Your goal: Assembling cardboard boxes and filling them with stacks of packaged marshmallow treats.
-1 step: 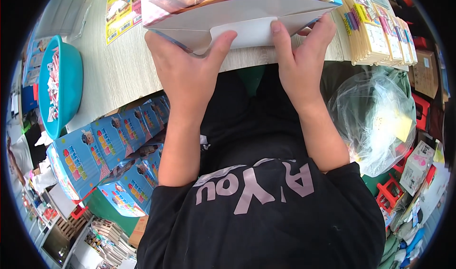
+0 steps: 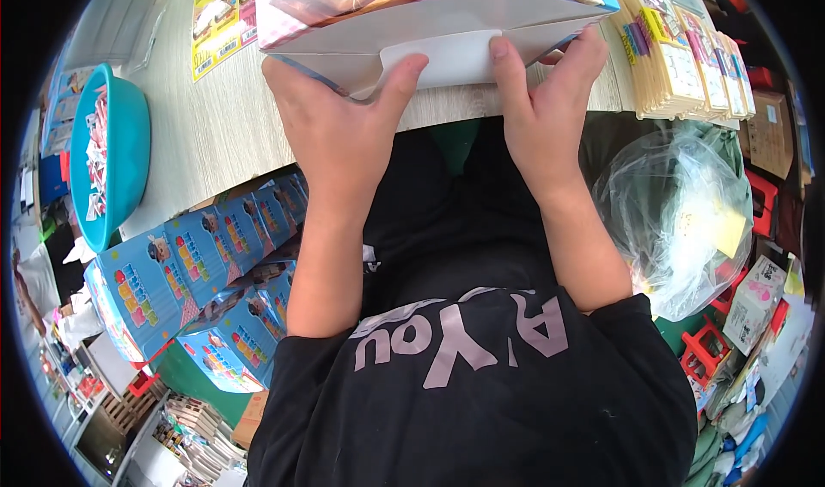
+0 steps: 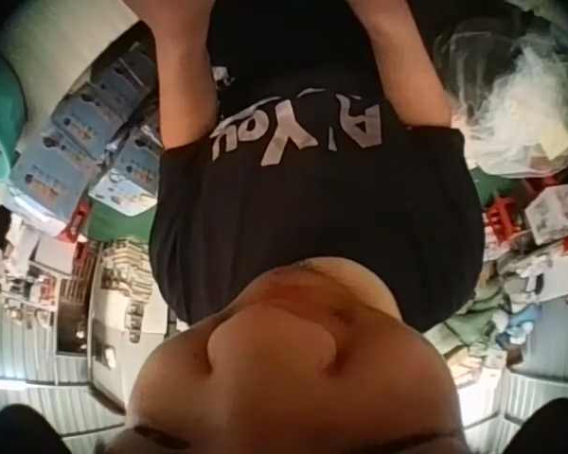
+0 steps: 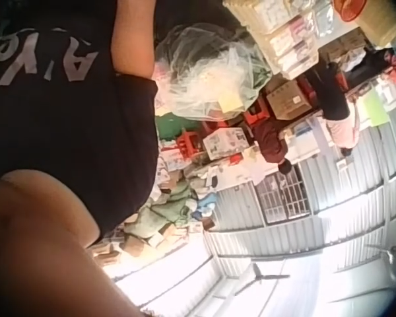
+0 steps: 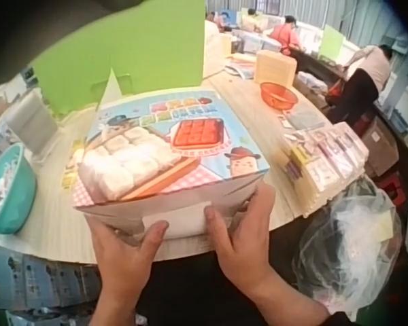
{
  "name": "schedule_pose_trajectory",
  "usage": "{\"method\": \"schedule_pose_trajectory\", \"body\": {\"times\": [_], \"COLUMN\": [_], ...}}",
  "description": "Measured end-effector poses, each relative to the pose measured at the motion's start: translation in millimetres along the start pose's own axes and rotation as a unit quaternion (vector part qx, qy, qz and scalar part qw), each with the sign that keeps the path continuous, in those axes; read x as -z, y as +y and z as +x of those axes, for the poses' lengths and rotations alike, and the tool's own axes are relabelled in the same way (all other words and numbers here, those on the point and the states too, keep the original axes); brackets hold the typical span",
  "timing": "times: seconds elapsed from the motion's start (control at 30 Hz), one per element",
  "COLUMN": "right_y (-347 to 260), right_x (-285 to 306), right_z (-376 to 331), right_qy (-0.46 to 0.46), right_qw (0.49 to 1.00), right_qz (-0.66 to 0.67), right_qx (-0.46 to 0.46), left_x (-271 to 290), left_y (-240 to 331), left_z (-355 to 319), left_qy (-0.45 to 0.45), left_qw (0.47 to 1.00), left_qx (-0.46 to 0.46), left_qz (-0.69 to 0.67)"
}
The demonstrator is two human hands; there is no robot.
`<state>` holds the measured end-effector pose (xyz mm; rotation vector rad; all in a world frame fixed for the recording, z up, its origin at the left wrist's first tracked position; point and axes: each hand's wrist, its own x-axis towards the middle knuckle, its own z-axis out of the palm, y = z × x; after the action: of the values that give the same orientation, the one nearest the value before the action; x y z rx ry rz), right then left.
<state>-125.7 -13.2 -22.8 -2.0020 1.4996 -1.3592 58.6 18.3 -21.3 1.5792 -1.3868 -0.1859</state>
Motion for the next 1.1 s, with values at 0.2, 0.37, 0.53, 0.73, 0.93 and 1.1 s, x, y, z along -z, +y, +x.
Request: {"method": "schedule_pose_trajectory", "body": {"times": [0.2, 0.37, 0.53, 0.73, 0.93, 1.1], "right_y": [0, 6, 5, 2, 1, 4], "right_x": [1, -3, -2, 5, 14, 15], "right_z": [4, 5, 6, 9, 19, 19], "right_qy": [0.004, 0.023, 0.02, -0.004, -0.058, -0.09], "right_qw": [0.999, 0.998, 0.999, 0.992, 0.929, 0.922], "right_qz": [-0.04, -0.039, -0.032, 0.121, 0.33, 0.336], "right_qx": [-0.003, 0.033, 0.027, -0.038, -0.158, -0.172], "left_x": [-4, -4, -2, 1, -1, -2], "left_y": [-1, -1, 5, 0, 1, 1], "left_z": [-1, 6, 18, 15, 12, 17], "left_qy": [0.017, 0.027, 0.038, 0.046, 0.011, 0.003], "left_qw": [0.999, 0.999, 0.997, 0.997, 1.0, 0.999], "left_qx": [0.016, 0.017, -0.024, -0.036, 0.009, 0.017], "left_qz": [-0.03, -0.003, 0.06, 0.058, -0.005, -0.044]}}
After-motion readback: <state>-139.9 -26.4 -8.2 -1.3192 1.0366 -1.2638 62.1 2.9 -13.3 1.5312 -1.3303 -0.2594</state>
